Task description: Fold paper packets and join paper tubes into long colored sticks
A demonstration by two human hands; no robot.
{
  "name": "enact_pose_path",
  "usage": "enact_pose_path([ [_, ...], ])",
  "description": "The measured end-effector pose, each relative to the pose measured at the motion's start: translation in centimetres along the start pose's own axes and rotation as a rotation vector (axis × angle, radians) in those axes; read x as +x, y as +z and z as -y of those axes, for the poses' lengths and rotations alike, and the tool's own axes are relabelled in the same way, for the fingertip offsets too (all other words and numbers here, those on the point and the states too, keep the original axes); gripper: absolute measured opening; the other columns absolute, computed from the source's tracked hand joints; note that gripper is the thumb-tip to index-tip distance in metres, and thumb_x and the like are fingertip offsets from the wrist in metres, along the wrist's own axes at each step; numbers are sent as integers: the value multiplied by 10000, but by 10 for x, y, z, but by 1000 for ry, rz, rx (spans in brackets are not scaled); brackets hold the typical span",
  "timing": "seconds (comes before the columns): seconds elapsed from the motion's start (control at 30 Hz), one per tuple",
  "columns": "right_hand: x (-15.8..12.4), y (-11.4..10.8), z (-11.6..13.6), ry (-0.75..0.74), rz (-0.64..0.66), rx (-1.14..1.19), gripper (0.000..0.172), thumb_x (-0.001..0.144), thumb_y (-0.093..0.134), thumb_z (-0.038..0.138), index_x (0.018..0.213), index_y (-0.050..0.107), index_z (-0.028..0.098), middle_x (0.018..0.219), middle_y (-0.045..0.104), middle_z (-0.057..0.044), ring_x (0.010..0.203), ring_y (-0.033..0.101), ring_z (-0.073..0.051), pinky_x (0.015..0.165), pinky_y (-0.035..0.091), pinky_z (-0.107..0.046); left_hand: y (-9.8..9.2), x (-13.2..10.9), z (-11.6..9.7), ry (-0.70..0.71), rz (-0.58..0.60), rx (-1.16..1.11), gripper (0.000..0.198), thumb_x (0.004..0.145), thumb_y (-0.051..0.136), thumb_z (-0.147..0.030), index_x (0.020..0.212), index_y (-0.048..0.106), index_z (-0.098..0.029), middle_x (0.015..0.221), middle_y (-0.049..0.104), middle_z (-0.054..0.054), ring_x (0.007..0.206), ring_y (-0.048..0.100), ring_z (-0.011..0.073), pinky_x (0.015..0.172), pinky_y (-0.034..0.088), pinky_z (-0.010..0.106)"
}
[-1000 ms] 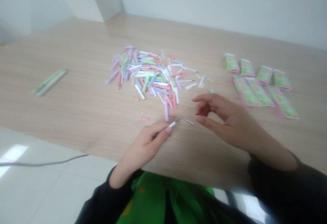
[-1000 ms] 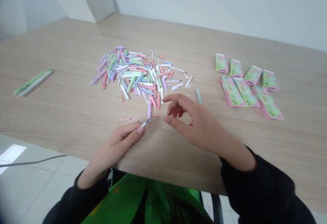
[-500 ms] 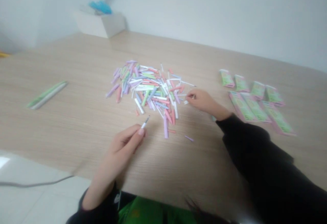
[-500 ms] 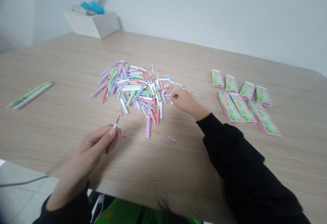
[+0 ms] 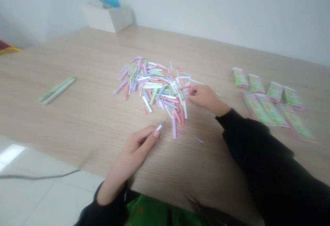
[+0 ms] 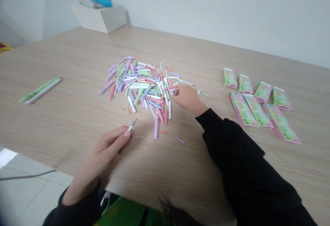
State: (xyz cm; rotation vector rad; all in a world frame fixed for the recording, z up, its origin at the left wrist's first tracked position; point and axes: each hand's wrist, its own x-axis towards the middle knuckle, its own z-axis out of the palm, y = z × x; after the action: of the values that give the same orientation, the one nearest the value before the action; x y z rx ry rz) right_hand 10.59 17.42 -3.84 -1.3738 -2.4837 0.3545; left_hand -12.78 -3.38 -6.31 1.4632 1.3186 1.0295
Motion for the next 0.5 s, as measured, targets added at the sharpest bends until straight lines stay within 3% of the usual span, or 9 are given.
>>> enact_pose_path([
  [0.07, -12, -19, 9, 54, -23, 65, 161, 813, 620, 211, 669, 685, 183, 807, 787, -91, 769, 718, -234, 680, 493, -333, 1, 0, -2, 8, 6, 5, 405, 1037, 496, -408, 695, 506, -190, 638, 425, -49, 599, 398, 113, 578, 324, 264],
  [0.13, -31, -40, 20, 107, 32, 288, 143, 836, 661, 278, 742, 715, 185, 734, 771, -59, 688, 716, -200, 640, 505, -312, 3, 1, -4, 14, 15, 6, 388, 1037, 492, -399, 715, 529, -186, 644, 433, -50, 603, 403, 111, 580, 325, 261],
  [0.27, -74, -69, 47, -47, 99, 632, 166, 812, 775, 368, 816, 747, 205, 725, 748, -23, 616, 676, -151, 575, 508, -280, 10, 0, -8, 32, 37, 6, 354, 1040, 485, -386, 765, 573, -182, 664, 454, -50, 620, 416, 111, 597, 333, 260],
  [0.5, -113, -79, 78, -142, -37, 570, 78, 905, 751, 304, 905, 778, 231, 799, 742, 4, 714, 664, -138, 617, 505, -260, 22, -5, -19, 77, 95, 35, 371, 1041, 488, -369, 721, 529, -187, 685, 491, -45, 666, 446, 117, 643, 346, 262],
])
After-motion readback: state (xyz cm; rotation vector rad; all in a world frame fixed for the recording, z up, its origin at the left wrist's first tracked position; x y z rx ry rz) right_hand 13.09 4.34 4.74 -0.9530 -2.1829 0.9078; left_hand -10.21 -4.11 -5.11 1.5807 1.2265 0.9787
